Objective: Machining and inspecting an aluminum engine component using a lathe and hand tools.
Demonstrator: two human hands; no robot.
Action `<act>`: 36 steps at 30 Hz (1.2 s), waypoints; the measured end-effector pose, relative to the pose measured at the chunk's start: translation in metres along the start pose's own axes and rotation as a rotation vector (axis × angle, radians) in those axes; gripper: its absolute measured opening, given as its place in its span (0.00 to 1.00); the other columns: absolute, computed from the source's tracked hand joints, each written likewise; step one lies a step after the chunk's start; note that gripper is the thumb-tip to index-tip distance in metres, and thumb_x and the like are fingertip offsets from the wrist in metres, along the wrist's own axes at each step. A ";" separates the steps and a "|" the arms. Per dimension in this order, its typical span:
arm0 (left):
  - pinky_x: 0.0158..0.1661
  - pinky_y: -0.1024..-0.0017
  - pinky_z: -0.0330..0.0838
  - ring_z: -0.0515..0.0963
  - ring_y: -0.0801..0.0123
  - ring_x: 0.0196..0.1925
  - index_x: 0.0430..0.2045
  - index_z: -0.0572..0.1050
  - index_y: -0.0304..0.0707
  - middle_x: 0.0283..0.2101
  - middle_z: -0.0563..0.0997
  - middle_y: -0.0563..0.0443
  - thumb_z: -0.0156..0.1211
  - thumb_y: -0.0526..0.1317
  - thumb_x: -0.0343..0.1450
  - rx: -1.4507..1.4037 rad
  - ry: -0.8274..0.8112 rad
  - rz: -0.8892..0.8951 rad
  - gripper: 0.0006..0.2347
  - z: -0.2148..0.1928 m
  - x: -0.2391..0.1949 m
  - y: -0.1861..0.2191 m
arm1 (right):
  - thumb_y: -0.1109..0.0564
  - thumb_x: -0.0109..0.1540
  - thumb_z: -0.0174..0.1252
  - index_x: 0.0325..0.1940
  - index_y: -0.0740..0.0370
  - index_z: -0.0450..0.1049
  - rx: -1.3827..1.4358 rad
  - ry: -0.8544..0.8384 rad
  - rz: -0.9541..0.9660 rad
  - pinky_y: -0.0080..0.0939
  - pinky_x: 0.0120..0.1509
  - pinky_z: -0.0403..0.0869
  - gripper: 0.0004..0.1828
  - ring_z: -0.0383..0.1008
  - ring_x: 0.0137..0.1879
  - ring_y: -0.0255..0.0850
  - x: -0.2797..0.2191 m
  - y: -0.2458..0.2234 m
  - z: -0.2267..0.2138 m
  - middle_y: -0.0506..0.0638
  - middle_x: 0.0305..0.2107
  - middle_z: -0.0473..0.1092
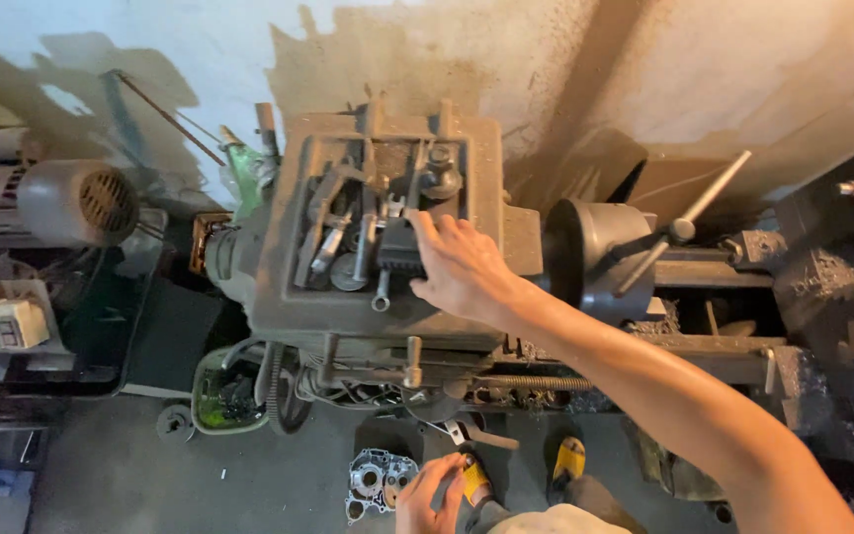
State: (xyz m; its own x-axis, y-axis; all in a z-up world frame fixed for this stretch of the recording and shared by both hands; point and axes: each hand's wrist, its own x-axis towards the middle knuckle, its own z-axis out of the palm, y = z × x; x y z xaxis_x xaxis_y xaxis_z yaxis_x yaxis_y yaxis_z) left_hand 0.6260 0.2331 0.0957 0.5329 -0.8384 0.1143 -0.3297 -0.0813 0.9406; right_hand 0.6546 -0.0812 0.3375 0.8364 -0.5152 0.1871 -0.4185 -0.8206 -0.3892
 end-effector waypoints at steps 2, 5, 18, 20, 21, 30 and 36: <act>0.48 0.69 0.81 0.90 0.61 0.46 0.43 0.81 0.30 0.42 0.88 0.43 0.65 0.33 0.68 0.007 -0.052 -0.068 0.11 0.007 0.009 0.021 | 0.45 0.51 0.71 0.66 0.67 0.54 0.004 -0.073 0.048 0.62 0.48 0.71 0.49 0.71 0.47 0.65 -0.006 -0.004 -0.020 0.67 0.40 0.70; 0.49 0.68 0.79 0.88 0.59 0.49 0.45 0.80 0.30 0.44 0.87 0.42 0.64 0.35 0.69 0.041 -0.140 -0.079 0.12 0.018 0.019 0.050 | 0.39 0.52 0.71 0.70 0.67 0.53 0.084 -0.026 0.002 0.61 0.50 0.71 0.53 0.70 0.52 0.64 -0.025 -0.002 -0.052 0.67 0.46 0.69; 0.50 0.66 0.82 0.80 0.49 0.55 0.49 0.71 0.29 0.56 0.75 0.30 0.63 0.34 0.71 0.402 0.362 0.434 0.14 0.130 0.126 0.261 | 0.61 0.73 0.59 0.54 0.66 0.74 1.243 0.889 0.205 0.34 0.43 0.75 0.07 0.77 0.39 0.36 -0.229 0.238 -0.142 0.55 0.39 0.78; 0.50 0.63 0.80 0.77 0.45 0.56 0.52 0.69 0.28 0.55 0.74 0.28 0.62 0.35 0.71 0.544 0.351 0.476 0.16 0.143 0.161 0.299 | 0.62 0.72 0.59 0.50 0.66 0.75 1.299 0.876 0.364 0.34 0.43 0.74 0.05 0.75 0.38 0.34 -0.243 0.299 -0.083 0.53 0.37 0.77; 0.50 0.60 0.78 0.74 0.41 0.57 0.54 0.67 0.26 0.54 0.72 0.26 0.61 0.35 0.71 0.668 0.341 0.528 0.19 0.150 0.179 0.318 | 0.63 0.71 0.58 0.46 0.67 0.75 1.334 0.863 0.512 0.34 0.42 0.73 0.03 0.72 0.37 0.32 -0.250 0.327 -0.052 0.50 0.36 0.76; 0.41 0.54 0.65 0.72 0.51 0.37 0.60 0.66 0.26 0.43 0.81 0.44 0.72 0.52 0.62 1.066 -0.403 0.544 0.36 0.248 0.234 0.371 | 0.61 0.65 0.59 0.44 0.67 0.78 1.464 0.394 0.792 0.33 0.38 0.75 0.07 0.75 0.34 0.32 -0.278 0.373 0.116 0.50 0.31 0.77; 0.43 0.53 0.61 0.75 0.51 0.42 0.59 0.72 0.28 0.44 0.85 0.48 0.62 0.38 0.72 1.294 -0.187 0.446 0.20 0.213 0.302 0.380 | 0.60 0.65 0.59 0.47 0.67 0.78 1.535 0.259 0.709 0.33 0.39 0.76 0.09 0.76 0.35 0.32 -0.271 0.377 0.111 0.49 0.32 0.77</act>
State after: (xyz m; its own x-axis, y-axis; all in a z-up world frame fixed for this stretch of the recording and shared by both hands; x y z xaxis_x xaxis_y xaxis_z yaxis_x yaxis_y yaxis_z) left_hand 0.4954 -0.1660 0.4199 0.1143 -0.9763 0.1837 -0.9801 -0.1410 -0.1397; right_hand 0.3099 -0.2232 0.0402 0.5113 -0.7970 -0.3216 0.1736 0.4623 -0.8696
